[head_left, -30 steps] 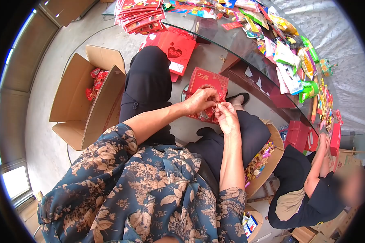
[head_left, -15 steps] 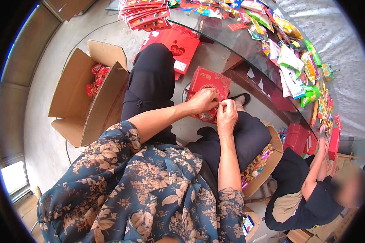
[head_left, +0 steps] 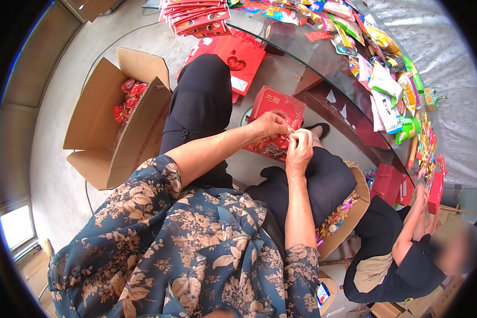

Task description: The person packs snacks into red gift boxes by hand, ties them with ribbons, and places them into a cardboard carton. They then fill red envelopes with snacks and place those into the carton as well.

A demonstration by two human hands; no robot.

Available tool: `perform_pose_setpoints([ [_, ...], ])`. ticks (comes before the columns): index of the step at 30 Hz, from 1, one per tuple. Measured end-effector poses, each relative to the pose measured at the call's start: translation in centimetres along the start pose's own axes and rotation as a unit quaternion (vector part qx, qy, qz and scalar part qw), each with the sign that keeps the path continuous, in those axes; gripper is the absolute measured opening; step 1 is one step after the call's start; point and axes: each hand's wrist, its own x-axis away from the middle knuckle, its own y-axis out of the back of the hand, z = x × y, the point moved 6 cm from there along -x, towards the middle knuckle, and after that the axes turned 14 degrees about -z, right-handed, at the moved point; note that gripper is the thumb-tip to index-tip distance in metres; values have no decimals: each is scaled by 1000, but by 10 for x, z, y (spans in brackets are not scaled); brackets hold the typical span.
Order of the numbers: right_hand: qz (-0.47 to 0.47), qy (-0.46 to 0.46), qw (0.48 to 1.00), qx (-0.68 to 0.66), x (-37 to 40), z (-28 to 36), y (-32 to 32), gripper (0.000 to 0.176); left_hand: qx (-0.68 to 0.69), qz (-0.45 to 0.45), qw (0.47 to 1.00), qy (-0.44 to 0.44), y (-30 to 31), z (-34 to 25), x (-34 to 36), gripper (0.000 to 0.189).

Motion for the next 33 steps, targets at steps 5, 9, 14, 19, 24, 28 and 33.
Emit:
perform_pose_setpoints([
  [5,11,-1,1000,-12,0,3,1,17,33,-18,999,-5,1,15,-11,16],
  [9,36,8,999,11,1,8,6,17,0,-103,994,28,9,1,2,14],
  [14,61,-10,998,-8,3,10,12,15,11,-124,992,-4,14,17,-15,12],
  [19,-59,-278,951,-119,11,-30,25,5,8,-142,989,-41,18,12,-13,14],
  [24,13,-331,927,-176,23,-36,12,16,3,-140,989,-43,16,12,-13,15],
  [28,59,-409,895,-171,35,-47,4,16,-1,-141,989,-51,18,11,-11,14],
  [33,77,-371,915,-135,39,-46,-4,12,-7,-143,988,-62,19,11,-14,14],
])
